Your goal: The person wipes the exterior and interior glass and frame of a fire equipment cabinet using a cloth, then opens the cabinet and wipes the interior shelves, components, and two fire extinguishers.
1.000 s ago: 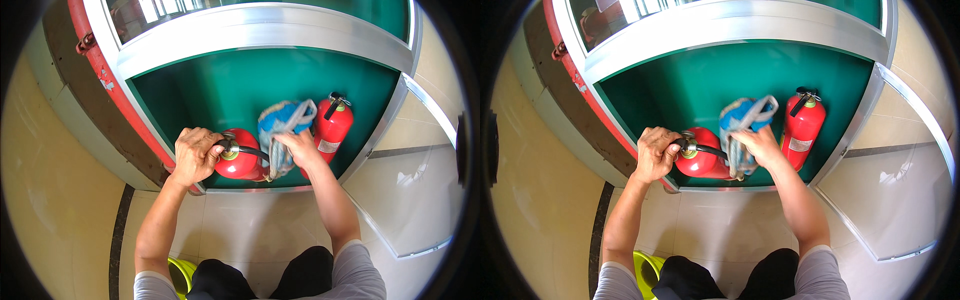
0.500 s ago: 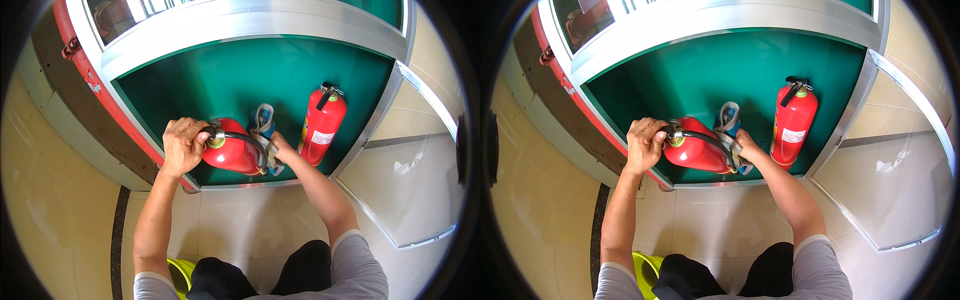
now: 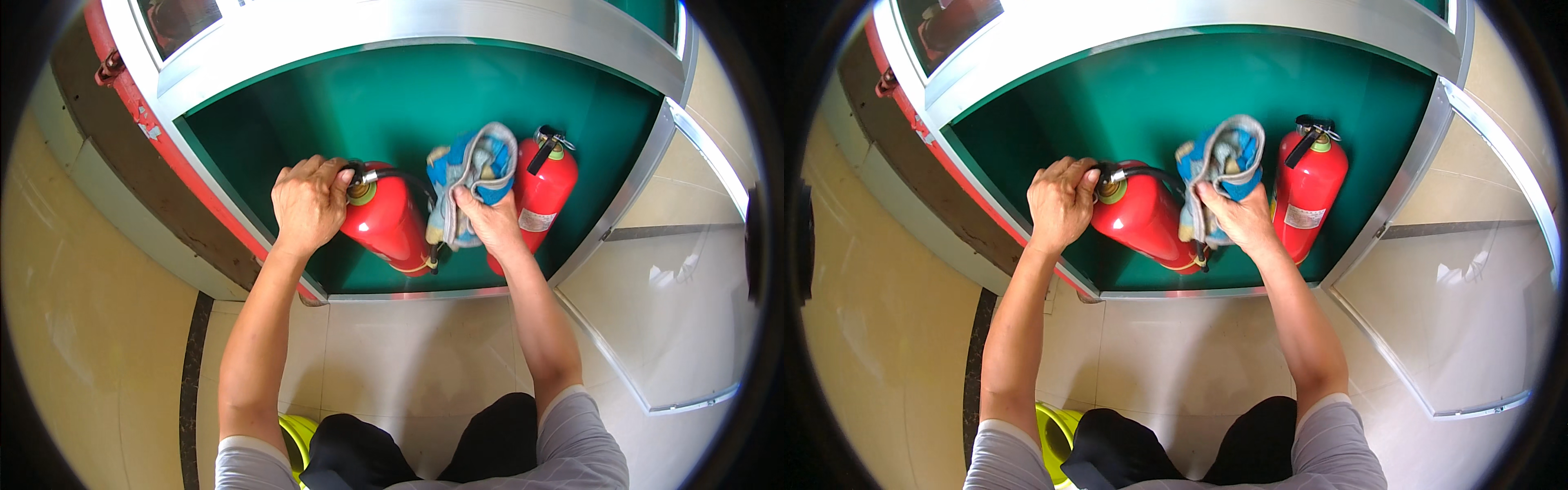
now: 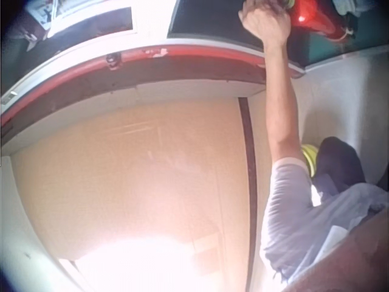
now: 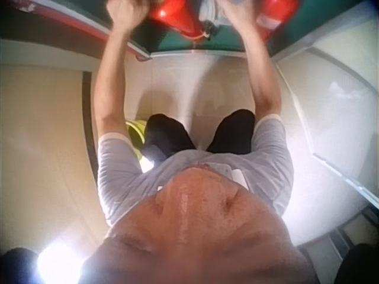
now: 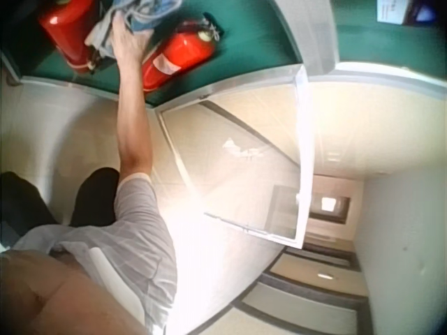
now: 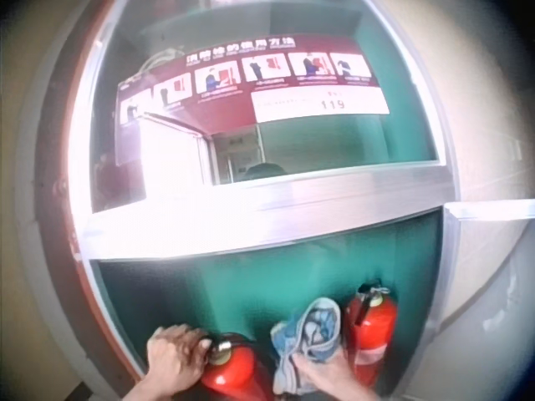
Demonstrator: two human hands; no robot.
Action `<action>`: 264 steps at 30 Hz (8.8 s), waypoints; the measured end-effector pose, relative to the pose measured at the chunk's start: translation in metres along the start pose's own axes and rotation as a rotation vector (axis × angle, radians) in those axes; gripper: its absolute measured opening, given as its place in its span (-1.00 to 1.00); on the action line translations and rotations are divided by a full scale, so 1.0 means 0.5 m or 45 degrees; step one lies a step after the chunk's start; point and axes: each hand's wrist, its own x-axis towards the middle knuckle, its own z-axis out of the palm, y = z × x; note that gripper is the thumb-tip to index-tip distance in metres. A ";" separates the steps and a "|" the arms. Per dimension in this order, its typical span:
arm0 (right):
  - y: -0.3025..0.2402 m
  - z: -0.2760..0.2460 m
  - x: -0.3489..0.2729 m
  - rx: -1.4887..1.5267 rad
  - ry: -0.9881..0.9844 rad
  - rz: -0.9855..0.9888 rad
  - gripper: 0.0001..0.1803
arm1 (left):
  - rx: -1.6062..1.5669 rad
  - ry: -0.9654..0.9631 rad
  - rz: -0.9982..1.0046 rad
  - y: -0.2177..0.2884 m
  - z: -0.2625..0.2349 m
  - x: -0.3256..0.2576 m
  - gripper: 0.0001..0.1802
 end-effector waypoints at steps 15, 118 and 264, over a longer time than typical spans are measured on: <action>0.272 -0.010 0.015 -0.426 0.069 0.276 -0.56 | 0.289 -0.021 -0.075 0.013 0.084 0.071 -0.77; -0.155 -0.080 -0.121 -0.450 0.293 -0.205 -0.72 | -0.763 -0.243 -0.378 0.283 0.022 -0.141 -0.76; 0.030 -0.143 -0.337 0.212 0.158 0.576 -0.70 | -0.477 -0.346 -0.220 0.409 0.207 0.183 -0.61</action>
